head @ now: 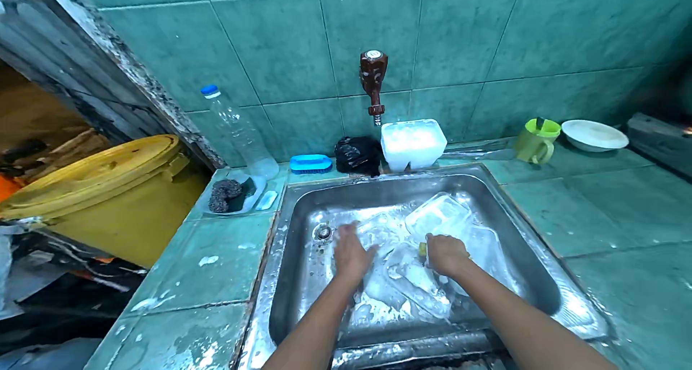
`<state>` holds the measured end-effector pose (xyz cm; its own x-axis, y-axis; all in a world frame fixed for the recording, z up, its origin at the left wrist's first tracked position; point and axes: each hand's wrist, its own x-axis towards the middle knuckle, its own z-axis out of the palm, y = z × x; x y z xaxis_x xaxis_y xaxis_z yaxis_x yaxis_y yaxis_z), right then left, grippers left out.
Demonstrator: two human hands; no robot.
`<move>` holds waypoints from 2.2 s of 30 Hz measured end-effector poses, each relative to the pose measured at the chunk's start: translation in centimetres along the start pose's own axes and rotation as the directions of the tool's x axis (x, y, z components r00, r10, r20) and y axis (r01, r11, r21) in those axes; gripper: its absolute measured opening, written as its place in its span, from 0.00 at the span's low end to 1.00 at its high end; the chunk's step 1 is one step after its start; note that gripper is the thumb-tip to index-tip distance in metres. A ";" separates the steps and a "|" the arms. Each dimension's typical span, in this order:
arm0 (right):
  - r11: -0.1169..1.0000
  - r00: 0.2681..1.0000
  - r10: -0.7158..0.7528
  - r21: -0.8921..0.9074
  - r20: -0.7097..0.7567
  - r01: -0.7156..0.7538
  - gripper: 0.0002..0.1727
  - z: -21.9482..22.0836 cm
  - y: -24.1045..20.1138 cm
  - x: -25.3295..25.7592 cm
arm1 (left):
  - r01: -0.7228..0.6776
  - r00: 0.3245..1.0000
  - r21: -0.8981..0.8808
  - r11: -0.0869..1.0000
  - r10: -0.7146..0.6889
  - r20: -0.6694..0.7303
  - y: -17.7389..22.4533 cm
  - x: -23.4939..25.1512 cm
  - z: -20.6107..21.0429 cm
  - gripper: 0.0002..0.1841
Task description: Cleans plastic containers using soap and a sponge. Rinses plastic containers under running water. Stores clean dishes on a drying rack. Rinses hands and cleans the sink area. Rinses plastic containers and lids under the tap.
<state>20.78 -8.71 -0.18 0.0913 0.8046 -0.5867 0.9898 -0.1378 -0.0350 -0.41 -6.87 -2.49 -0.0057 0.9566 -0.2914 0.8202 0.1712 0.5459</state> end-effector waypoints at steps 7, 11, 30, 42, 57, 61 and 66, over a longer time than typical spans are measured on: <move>0.993 0.994 -0.101 0.059 -0.039 0.103 0.34 1.1 0.8 -0.2 | -0.222 0.886 0.167 0.961 0.127 0.445 2.4 0.9 5.6 0.58; 0.970 0.995 -0.092 0.222 -0.047 0.101 0.37 0.7 1.9 -0.1 | -0.086 0.875 -0.056 0.995 0.102 0.474 3.2 0.2 5.4 0.50; 0.446 0.803 0.111 0.752 -0.585 0.486 0.30 0.6 -3.6 -1.0 | 0.203 0.943 -0.936 0.288 0.200 0.266 7.2 -7.5 0.7 0.25; 0.453 0.817 0.197 0.790 -0.542 0.414 0.26 0.4 -0.6 1.4 | 0.245 0.948 -0.922 0.299 0.125 0.293 6.9 -8.3 -0.5 0.22; -0.483 0.946 -0.111 0.848 -0.304 0.216 0.24 -0.1 0.0 -4.5 | -0.063 0.995 -0.686 0.725 -0.006 -0.098 2.6 -2.7 -0.3 0.42; -0.306 0.927 -0.096 0.897 -0.363 0.320 0.24 1.1 -5.7 -6.0 | 0.039 0.995 -0.818 0.574 0.049 0.082 4.3 -5.0 0.5 0.31; -0.467 0.972 -0.046 0.865 -0.228 0.181 0.21 2.8 -9.3 -6.4 | 0.102 0.995 -0.905 0.412 -0.033 0.097 4.8 -6.1 1.5 0.31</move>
<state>10.69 -14.21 1.66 0.0677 0.9208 -0.3842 -0.5405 -0.2898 -0.7898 4.44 -12.28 0.76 0.0228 0.9231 -0.3839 -0.1804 0.3815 0.9066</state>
